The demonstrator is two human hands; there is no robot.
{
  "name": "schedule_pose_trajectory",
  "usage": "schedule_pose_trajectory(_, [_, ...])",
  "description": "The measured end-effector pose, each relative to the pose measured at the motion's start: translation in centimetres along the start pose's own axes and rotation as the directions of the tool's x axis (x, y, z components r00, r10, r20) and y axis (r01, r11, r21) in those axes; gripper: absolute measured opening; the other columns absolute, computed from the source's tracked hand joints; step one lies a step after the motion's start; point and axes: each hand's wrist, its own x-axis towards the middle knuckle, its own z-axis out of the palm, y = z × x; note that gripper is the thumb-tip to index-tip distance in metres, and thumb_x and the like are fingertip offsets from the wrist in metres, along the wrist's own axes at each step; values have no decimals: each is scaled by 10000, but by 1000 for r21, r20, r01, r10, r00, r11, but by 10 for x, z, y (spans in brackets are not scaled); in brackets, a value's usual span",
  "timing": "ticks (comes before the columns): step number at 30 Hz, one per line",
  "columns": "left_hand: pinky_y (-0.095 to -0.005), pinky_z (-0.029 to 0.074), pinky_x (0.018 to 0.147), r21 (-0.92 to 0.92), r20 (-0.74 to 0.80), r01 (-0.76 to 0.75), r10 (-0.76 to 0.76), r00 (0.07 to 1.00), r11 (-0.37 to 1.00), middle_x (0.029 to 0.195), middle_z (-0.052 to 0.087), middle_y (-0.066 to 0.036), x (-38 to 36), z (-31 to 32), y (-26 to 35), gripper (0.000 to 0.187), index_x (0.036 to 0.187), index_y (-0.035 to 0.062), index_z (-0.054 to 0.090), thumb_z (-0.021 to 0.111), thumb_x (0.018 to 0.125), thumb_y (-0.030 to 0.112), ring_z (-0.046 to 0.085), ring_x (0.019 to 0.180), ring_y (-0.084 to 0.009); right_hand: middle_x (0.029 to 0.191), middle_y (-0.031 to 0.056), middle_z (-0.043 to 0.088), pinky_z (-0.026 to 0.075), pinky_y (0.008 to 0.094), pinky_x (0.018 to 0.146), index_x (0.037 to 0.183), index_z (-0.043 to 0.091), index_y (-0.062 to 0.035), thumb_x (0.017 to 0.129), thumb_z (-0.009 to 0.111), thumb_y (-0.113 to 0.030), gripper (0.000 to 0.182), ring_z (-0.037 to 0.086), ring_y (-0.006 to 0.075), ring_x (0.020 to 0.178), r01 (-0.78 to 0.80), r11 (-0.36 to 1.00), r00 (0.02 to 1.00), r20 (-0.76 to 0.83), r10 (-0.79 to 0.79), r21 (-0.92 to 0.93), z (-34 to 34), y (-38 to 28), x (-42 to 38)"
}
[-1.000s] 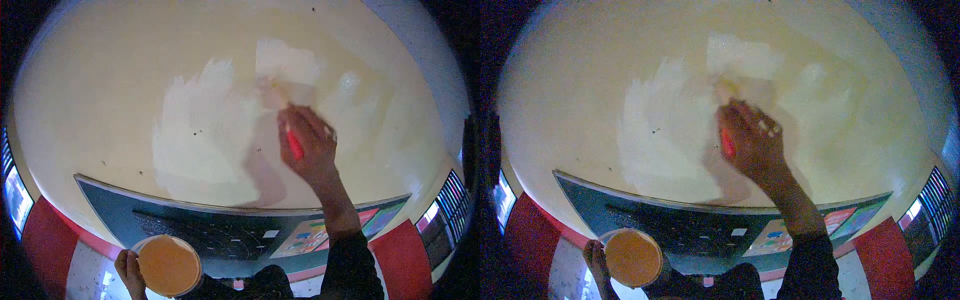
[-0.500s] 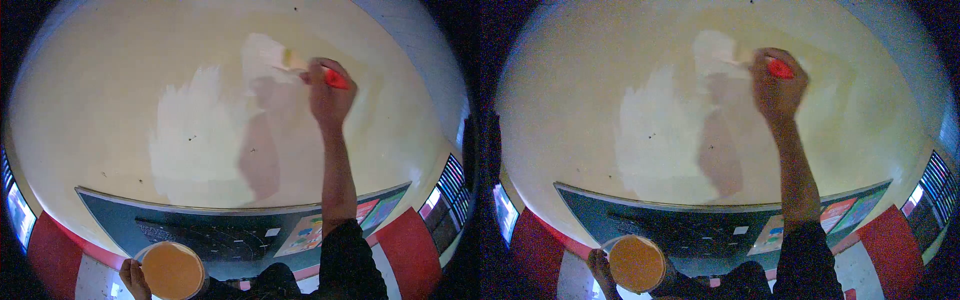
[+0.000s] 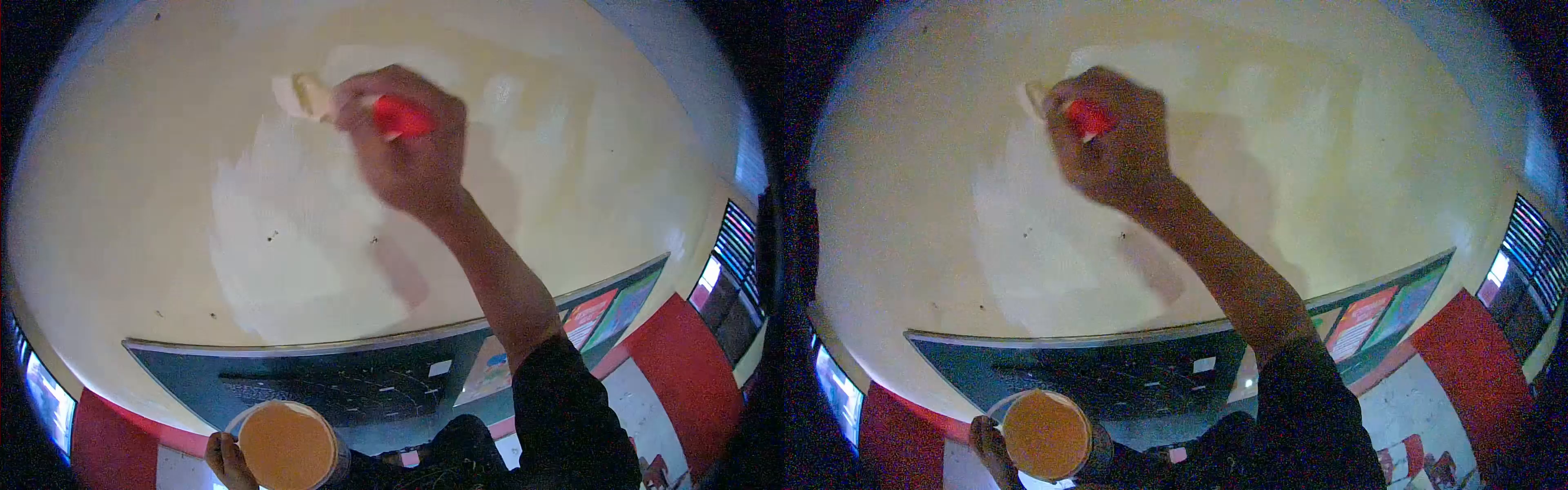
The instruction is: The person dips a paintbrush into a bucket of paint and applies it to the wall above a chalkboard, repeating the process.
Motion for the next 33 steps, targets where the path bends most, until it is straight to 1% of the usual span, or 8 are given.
schedule_pose_trajectory(7, [-269, 372, 597, 157, -211, -86, 118, 970, 984, 773, 521, -14, 1, -24, -30, 171, 893, 33, 510, 475, 821, 184, 463, 706, -128, 748, 54, 617, 474, 229, 585, 812, 621, -32, 750, 592, -37, 68, 581, 107, 649, -269, 877, 931, -341, 131, -399, -87, 53, 8])
schedule_pose_trajectory(9, [-244, 383, 626, 211, -187, -265, 305, 934, 941, 810, 540, -16, -3, -26, -36, 233, 981, 37, 514, 506, 814, 200, 482, 749, -113, 777, 72, 619, 486, 259, 622, 797, 620, -60, 729, 604, -35, 74, 601, 148, 688, -8, 806, 984, -147, -98, -592, -99, 45, 7])
schedule_pose_trajectory(12, [-238, 424, 684, 122, -235, 68, -38, 971, 990, 886, 557, -57, -2, -27, -22, 300, 1053, 20, 487, 542, 810, 187, 526, 834, -136, 778, 88, 612, 491, 299, 665, 775, 614, -83, 697, 619, -45, 87, 609, 196, 742, 401, 610, 864, 503, -5, -683, -96, 31, -23])
schedule_pose_trajectory(17, [-206, 389, 570, -46, -251, -61, 48, 967, 997, 821, 538, -35, 9, -26, -53, 296, 1011, 24, 490, 577, 798, 209, 488, 693, -96, 780, 83, 612, 484, 316, 695, 756, 605, -85, 673, 616, -50, 91, 606, 221, 775, -63, 922, 589, 731, 343, -382, -120, -11, -30])
schedule_pose_trajectory(23, [-190, 341, 505, 143, -88, -21, 34, 996, 989, 747, 510, 3, 8, -16, -21, 271, 992, 34, 500, 564, 805, 219, 428, 606, -55, 827, 75, 612, 469, 264, 683, 846, 601, -55, 729, 574, -12, 128, 593, 160, 748, 85, 861, 947, 309, 87, -501, -134, 47, 11])
schedule_pose_trajectory(26, [-190, 341, 501, 91, -133, 33, -21, 991, 995, 745, 510, 4, 1, -15, -18, 251, 977, 38, 502, 558, 807, 214, 430, 607, -54, 884, 53, 613, 480, 304, 701, 936, 589, -107, 732, 553, -21, 225, 596, 196, 802, 345, 555, 888, 454, 67, -757, -120, 41, -20])
schedule_pose_trajectory(29, [-195, 285, 476, 18, -210, -2, 6, 978, 1000, 690, 454, 19, -2, -3, -4, 163, 874, 47, 490, 532, 816, 193, 376, 579, -43, 864, 28, 620, 479, 306, 685, 876, 596, -119, 706, 559, -32, 195, 596, 180, 792, 620, 711, 633, 747, -204, -331, -97, 16, -75])
schedule_pose_trajectory(33, [-205, 177, 427, 64, -318, -20, 39, 947, 998, 555, 314, 60, 0, 17, 13, 215, 656, 70, 452, 465, 844, 173, 260, 498, -20, 833, 53, 622, 473, 285, 679, 888, 589, -101, 676, 558, -1, 237, 594, 179, 774, 355, 850, 807, 587, -68, -389, -84, -5, -60])
